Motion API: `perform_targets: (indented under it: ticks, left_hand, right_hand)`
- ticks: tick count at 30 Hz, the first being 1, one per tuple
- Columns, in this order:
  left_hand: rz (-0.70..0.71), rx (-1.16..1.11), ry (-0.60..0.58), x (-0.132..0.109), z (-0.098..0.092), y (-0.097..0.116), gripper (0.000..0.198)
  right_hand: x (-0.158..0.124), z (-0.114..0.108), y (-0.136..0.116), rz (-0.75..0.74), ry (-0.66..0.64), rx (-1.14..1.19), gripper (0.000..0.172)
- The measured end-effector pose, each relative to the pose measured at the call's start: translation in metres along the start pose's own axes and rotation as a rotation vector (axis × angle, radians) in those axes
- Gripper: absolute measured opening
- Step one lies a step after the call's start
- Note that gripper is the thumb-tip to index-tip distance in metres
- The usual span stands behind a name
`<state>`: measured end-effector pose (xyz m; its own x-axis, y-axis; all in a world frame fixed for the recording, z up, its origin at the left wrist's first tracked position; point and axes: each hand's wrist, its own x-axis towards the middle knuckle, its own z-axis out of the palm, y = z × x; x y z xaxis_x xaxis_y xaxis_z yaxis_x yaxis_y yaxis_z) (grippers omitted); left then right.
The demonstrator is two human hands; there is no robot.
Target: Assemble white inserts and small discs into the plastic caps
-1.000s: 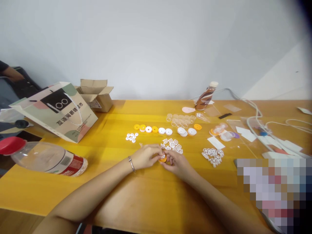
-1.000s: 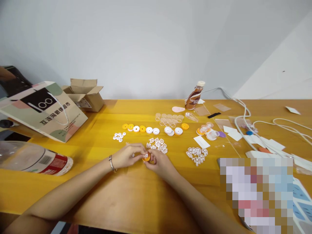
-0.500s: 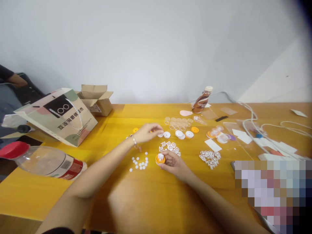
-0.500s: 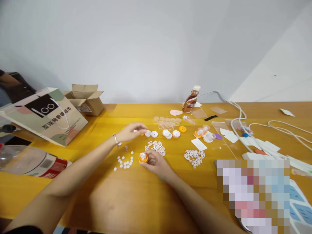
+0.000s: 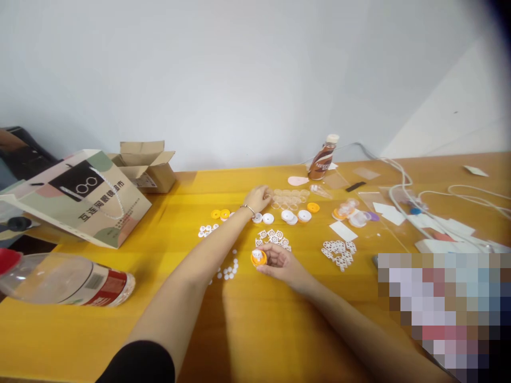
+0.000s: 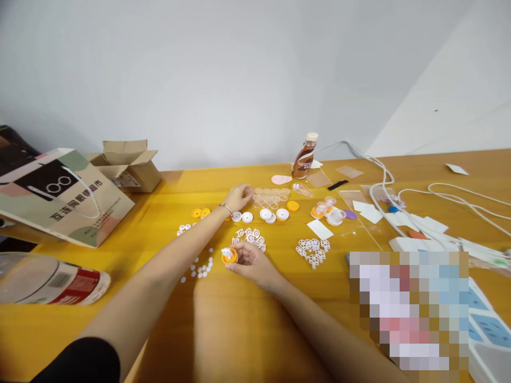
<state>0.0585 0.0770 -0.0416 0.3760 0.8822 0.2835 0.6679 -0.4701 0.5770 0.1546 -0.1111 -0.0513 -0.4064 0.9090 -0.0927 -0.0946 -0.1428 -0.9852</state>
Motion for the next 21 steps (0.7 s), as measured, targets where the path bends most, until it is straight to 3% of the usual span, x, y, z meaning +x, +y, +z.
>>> perform_targets:
  ticks: [3,6,9,14,17,21]
  left_hand:
    - [-0.017,-0.053,0.042,0.001,-0.003,0.003,0.021]
    - [-0.036,-0.139,0.089,-0.01,-0.018,0.009,0.018]
    - [-0.048,-0.248,0.097,-0.043,-0.043,0.017,0.022]
    - [-0.065,-0.553,0.09,-0.128,-0.081,0.031,0.03]
    - [-0.042,-0.525,0.124,-0.162,-0.087,0.039,0.029]
    - [0.038,-0.438,0.099,-0.172,-0.082,0.046,0.03]
  right_hand:
    - [0.0,0.0,0.0,-0.001,0.001,0.008,0.038]
    - [0.0,0.0,-0.001,0.003,0.033,0.031,0.036]
    - [0.001,0.001,0.0,0.009,0.098,0.054,0.035]
    - [0.002,0.004,0.001,-0.003,0.157,0.063,0.037]
    - [0.001,0.007,0.0,-0.005,0.129,0.049,0.037]
    - [0.0,0.009,-0.001,-0.015,0.109,0.041,0.035]
